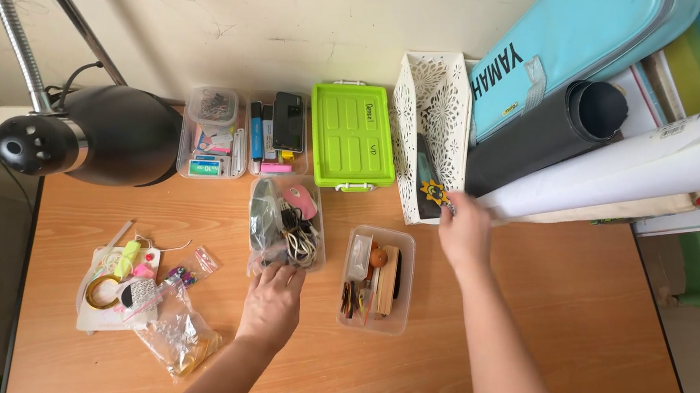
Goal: Organize various small items and stickers into plastic containers on a desk.
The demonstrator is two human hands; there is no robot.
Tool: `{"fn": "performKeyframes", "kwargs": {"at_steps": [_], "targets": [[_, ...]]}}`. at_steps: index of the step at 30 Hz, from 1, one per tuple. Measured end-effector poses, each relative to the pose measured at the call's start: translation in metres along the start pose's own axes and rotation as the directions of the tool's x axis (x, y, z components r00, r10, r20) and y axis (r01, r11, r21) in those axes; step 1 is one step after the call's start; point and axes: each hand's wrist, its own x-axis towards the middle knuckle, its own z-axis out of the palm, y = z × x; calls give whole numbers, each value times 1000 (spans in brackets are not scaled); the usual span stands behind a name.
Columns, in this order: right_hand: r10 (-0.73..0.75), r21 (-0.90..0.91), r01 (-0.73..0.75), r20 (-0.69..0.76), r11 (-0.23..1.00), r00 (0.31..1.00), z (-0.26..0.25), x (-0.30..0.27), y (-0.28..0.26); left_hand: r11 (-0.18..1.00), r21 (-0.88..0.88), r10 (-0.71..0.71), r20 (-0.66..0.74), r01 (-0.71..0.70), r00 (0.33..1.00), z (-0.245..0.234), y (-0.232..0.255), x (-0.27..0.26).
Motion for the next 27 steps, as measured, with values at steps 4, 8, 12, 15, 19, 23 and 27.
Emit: {"fn": "performKeyframes", "kwargs": {"at_steps": [4,8,12,15,19,23,27], "targets": [[114,-123,-93,180,988,977,10,59,-21,999,-27,-31,47,33,998,-3,4,-1],[320,-310,-198,416,930,851,40,76,-17,1000,-27,8,38,-7,999,3,1,-6],[245,-303,-125,399,945,884,64,73,7,999,-40,-5,62,8,998,4,1,-7],[311,20,-330,282,944,907,52,64,-2,997,-72,-19,64,24,998,12,-2,-9],[193,231,-193,23,954,981,-4,21,-63,996,-87,-10,77,17,997,5,4,-9],[234,102,-253,168,962,958,-10,-57,-54,999,-33,15,66,-13,998,3,5,-17],[393,44,-441,381,897,837,16,-132,-16,1000,-18,-5,131,7,991,0,7,-22]]}}
